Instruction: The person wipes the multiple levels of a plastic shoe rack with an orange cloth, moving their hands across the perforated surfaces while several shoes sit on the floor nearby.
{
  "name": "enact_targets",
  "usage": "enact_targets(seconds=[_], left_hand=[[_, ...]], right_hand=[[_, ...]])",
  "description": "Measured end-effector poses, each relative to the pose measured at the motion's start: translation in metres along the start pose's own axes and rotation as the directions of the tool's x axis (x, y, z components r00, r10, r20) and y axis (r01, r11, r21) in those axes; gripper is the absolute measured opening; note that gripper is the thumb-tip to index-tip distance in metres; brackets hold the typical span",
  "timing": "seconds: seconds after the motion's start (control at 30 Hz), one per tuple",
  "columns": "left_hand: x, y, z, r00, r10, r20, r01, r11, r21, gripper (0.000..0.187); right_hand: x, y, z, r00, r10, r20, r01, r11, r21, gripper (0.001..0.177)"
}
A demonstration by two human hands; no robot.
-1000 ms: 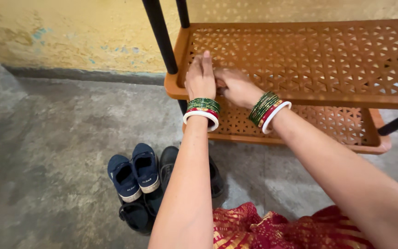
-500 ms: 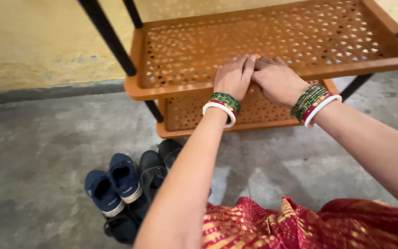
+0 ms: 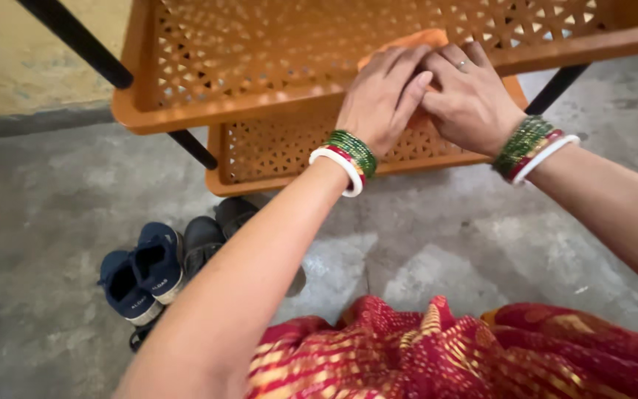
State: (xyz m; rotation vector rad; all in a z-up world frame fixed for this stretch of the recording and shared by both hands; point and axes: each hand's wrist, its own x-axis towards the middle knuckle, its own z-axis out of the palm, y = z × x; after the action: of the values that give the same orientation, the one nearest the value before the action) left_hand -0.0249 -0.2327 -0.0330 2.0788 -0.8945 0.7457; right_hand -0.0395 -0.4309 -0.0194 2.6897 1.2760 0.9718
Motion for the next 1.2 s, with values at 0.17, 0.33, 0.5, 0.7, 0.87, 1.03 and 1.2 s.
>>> enact_targets(seconds=[0.17, 0.33, 0.5, 0.7, 0.87, 1.03, 1.2], left_hand=[[-0.009, -0.002, 0.002, 0.996, 0.073, 0.053, -0.075, 0.996, 0.053, 0.044], [-0.038, -0.003, 0.012, 0.975, 0.137, 0.175, -0.165, 0.973, 0.163, 0.057], [-0.053, -0.028, 0.036, 0.838, 0.224, 0.497, -0.287, 0.956, 0.053, 0.07], [-0.071, -0.052, 0.079, 0.838, 0.005, 0.546, -0.123, 0.976, 0.18, 0.079], [-0.069, -0.081, 0.085, 0.726, -0.105, 0.68, -0.081, 0.968, 0.236, 0.078], [-0.07, -0.104, 0.109, 0.734, -0.243, 0.634, 0.041, 0.948, 0.315, 0.076], [-0.09, -0.111, 0.141, 0.748, -0.321, 0.581, 0.114, 0.925, 0.363, 0.073]], right_hand=[[-0.012, 0.003, 0.022, 0.982, -0.03, -0.184, 0.024, 0.999, -0.034, 0.016], [-0.04, -0.005, 0.023, 0.989, -0.061, -0.138, 0.065, 0.998, 0.027, 0.014], [-0.075, -0.008, 0.035, 0.994, -0.072, 0.085, 0.069, 0.997, 0.037, 0.037], [-0.096, 0.006, 0.081, 0.962, 0.201, 0.185, -0.216, 0.974, 0.065, 0.048], [-0.097, 0.018, 0.121, 0.948, 0.134, 0.288, -0.158, 0.985, 0.062, 0.064], [-0.098, 0.016, 0.145, 0.947, 0.165, 0.275, -0.201, 0.973, 0.111, 0.05], [-0.106, 0.025, 0.153, 0.935, 0.149, 0.321, -0.184, 0.98, 0.081, 0.053]])
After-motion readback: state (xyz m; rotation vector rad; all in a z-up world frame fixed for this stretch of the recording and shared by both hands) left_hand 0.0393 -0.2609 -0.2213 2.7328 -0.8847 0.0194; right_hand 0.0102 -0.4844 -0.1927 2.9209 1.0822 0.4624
